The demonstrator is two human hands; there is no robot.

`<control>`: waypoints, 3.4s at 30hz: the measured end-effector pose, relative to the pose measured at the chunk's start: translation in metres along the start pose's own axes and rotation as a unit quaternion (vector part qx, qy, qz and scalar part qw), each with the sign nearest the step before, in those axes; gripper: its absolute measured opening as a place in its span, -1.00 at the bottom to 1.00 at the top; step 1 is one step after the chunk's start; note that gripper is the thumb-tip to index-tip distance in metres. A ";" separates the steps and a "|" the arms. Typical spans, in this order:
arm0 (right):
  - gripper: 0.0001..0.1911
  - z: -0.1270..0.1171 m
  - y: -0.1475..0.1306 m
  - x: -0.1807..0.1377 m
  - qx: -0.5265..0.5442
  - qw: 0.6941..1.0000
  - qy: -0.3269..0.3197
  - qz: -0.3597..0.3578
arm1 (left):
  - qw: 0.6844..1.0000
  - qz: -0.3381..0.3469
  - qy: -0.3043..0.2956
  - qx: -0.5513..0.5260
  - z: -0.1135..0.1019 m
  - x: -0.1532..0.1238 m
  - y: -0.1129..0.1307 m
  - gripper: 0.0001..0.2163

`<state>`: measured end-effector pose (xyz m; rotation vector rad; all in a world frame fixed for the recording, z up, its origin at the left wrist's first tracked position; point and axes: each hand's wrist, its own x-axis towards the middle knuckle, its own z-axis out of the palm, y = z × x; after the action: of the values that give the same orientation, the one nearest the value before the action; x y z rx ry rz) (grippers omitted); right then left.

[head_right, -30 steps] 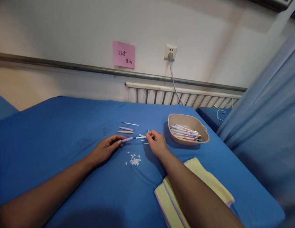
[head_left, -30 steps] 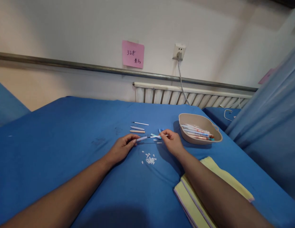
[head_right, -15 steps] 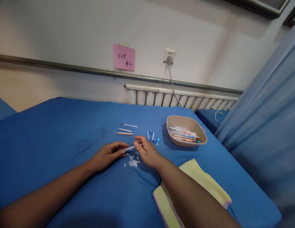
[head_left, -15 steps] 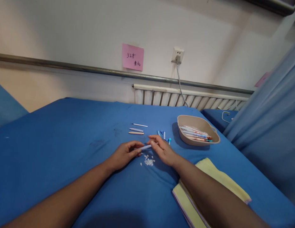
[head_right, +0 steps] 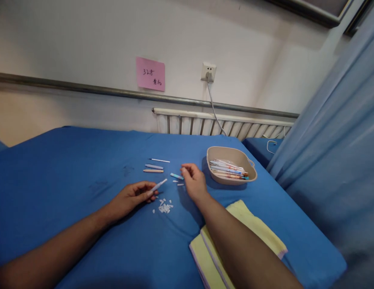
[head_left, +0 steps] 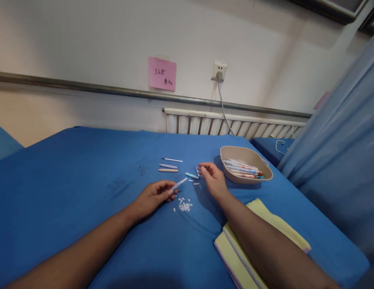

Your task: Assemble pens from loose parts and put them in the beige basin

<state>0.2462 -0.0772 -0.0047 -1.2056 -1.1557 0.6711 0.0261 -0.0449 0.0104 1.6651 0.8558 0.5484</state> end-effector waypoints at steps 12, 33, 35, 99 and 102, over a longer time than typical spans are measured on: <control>-0.81 -0.014 0.023 0.013 -0.262 0.960 -0.076 -0.070 | 0.994 -0.018 0.044 -0.103 -0.005 0.007 -0.007 -0.69; -0.83 -0.005 0.015 0.012 -0.432 0.881 -0.166 -0.100 | 0.993 -0.028 0.045 -0.102 -0.003 0.008 -0.004 -0.70; -0.83 -0.005 0.017 0.013 -0.362 0.917 -0.135 -0.094 | 0.993 -0.026 0.048 -0.101 -0.004 0.008 -0.006 -0.70; -0.84 0.005 -0.015 -0.015 -0.199 0.949 -0.174 -0.172 | 0.988 -0.040 0.063 -0.133 0.003 -0.002 0.007 -0.70; -0.84 0.005 -0.015 -0.016 -0.203 0.949 -0.174 -0.169 | 0.987 0.003 0.076 -0.145 0.002 -0.002 0.008 -0.58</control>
<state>0.2343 -0.0935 0.0041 -1.2084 -1.8176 0.4000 0.0283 -0.0492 0.0174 1.3744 0.8370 0.7740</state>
